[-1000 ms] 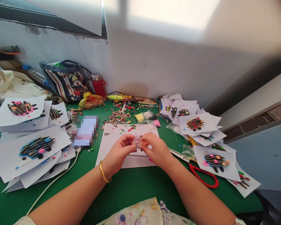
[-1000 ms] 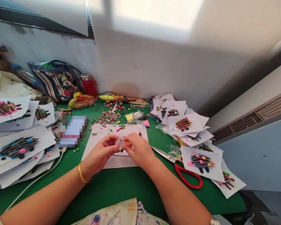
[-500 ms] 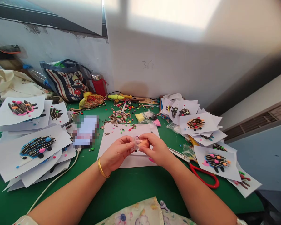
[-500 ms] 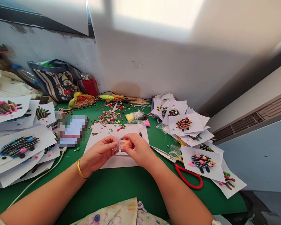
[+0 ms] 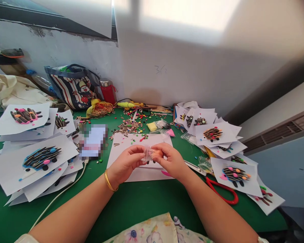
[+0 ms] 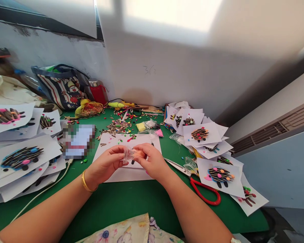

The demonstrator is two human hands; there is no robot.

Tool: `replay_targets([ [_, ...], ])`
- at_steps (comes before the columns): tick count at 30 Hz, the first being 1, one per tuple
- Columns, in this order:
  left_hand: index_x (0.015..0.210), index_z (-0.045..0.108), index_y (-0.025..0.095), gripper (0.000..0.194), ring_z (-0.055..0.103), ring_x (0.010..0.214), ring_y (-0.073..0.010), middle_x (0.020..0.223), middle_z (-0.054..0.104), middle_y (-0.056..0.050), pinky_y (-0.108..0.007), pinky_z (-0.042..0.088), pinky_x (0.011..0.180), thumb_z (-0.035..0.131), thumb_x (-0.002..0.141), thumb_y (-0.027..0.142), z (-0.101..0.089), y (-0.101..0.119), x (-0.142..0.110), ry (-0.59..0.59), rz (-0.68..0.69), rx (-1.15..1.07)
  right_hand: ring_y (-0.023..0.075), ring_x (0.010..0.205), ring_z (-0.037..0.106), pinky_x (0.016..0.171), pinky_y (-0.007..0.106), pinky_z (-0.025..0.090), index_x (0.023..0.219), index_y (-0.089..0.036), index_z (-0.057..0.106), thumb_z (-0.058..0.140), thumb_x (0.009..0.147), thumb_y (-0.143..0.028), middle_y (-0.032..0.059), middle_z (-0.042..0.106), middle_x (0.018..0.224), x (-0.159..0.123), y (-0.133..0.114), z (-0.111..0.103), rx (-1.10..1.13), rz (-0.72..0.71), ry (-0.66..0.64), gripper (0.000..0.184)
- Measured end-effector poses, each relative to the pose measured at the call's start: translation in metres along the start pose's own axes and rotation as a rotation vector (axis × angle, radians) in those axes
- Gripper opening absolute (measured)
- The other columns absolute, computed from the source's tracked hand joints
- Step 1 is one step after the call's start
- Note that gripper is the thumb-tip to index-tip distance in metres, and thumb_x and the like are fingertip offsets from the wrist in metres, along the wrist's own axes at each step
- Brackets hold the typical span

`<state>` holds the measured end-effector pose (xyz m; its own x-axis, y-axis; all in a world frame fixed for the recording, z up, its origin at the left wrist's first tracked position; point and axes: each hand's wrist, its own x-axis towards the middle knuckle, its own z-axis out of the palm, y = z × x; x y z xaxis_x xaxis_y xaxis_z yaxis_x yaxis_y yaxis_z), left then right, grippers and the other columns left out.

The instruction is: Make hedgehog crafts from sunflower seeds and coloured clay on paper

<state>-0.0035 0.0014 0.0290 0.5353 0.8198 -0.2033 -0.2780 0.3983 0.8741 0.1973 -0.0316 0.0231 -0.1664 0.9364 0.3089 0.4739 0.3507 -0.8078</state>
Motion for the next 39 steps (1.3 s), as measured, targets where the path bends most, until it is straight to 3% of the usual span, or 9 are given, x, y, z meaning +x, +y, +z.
replay_targets([
  [6, 0.085, 0.074, 0.02, 0.019, 0.064, 0.082, -0.0147, 0.091, 0.069, -0.004, -0.026, 0.053, 0.073, 0.08, 0.073, 0.032, 0.002, -0.001, 0.001, 0.011, 0.006, 0.007, 0.0211, 0.102, 0.06, 0.091, 0.036, 0.048, 0.114, -0.025, 0.065, 0.068, 0.084, -0.024, 0.0059, 0.067, 0.108, 0.001, -0.002, 0.0, 0.022, -0.019, -0.041, 0.03],
  [12, 0.089, 0.076, 0.018, 0.024, 0.067, 0.084, -0.0179, 0.096, 0.073, -0.009, -0.028, 0.054, 0.074, 0.077, 0.078, 0.038, -0.001, -0.001, 0.002, -0.036, -0.045, -0.077, 0.0196, 0.095, 0.063, 0.081, 0.033, 0.054, 0.115, -0.023, 0.066, 0.068, 0.083, -0.046, 0.007, 0.063, 0.109, 0.001, 0.001, 0.0, 0.41, 0.128, -0.065, 0.039],
  [17, 0.101, 0.076, 0.014, 0.029, 0.067, 0.094, -0.02, 0.105, 0.073, -0.013, -0.03, 0.052, 0.082, 0.072, 0.083, 0.036, -0.001, 0.0, 0.001, -0.091, -0.095, -0.047, 0.0152, 0.08, 0.065, 0.073, 0.03, 0.056, 0.105, -0.022, 0.068, 0.064, 0.088, -0.046, 0.0033, 0.065, 0.094, 0.0, 0.001, 0.004, 0.569, 0.224, -0.008, 0.029],
  [22, 0.092, 0.075, 0.014, 0.019, 0.065, 0.085, -0.0157, 0.096, 0.073, -0.009, -0.026, 0.051, 0.077, 0.078, 0.078, 0.026, 0.002, 0.001, 0.0, -0.049, -0.106, -0.045, 0.0121, 0.069, 0.063, 0.066, 0.03, 0.058, 0.097, -0.022, 0.071, 0.064, 0.088, -0.045, 0.004, 0.062, 0.098, 0.001, -0.001, 0.005, 0.54, 0.166, 0.082, 0.026],
  [24, 0.081, 0.071, 0.015, 0.013, 0.064, 0.077, -0.0128, 0.086, 0.071, -0.004, -0.024, 0.05, 0.072, 0.08, 0.074, 0.022, 0.003, 0.0, 0.0, -0.035, -0.093, -0.045, 0.0126, 0.07, 0.063, 0.066, 0.03, 0.059, 0.098, -0.024, 0.072, 0.062, 0.089, -0.045, 0.0043, 0.061, 0.099, 0.001, -0.001, 0.006, 0.506, 0.123, 0.069, 0.025],
  [27, 0.071, 0.062, 0.016, 0.02, 0.06, 0.068, -0.01, 0.076, 0.066, 0.001, -0.023, 0.048, 0.066, 0.081, 0.073, 0.023, 0.003, -0.002, 0.0, -0.056, -0.054, -0.067, 0.0131, 0.073, 0.063, 0.069, 0.031, 0.059, 0.101, -0.025, 0.073, 0.06, 0.091, -0.045, 0.0044, 0.06, 0.098, 0.001, 0.0, 0.009, 0.455, 0.074, 0.033, 0.025],
  [33, 0.088, 0.07, 0.017, 0.024, 0.056, 0.067, -0.0088, 0.079, 0.065, 0.0, -0.021, 0.046, 0.062, 0.082, 0.072, 0.03, 0.002, -0.005, 0.003, 0.023, 0.011, 0.017, 0.0177, 0.087, 0.063, 0.076, 0.033, 0.058, 0.107, -0.026, 0.072, 0.061, 0.09, -0.047, 0.006, 0.063, 0.101, 0.0, 0.002, 0.008, 0.361, 0.053, 0.032, 0.029],
  [39, 0.086, 0.07, 0.017, 0.027, 0.061, 0.069, -0.0119, 0.081, 0.068, -0.001, -0.026, 0.053, 0.067, 0.081, 0.071, 0.037, 0.002, -0.007, 0.002, 0.11, 0.001, 0.015, 0.0197, 0.091, 0.062, 0.079, 0.036, 0.056, 0.1, -0.026, 0.074, 0.061, 0.09, -0.047, 0.0066, 0.064, 0.097, 0.001, 0.006, 0.005, 0.325, 0.015, 0.023, 0.026],
])
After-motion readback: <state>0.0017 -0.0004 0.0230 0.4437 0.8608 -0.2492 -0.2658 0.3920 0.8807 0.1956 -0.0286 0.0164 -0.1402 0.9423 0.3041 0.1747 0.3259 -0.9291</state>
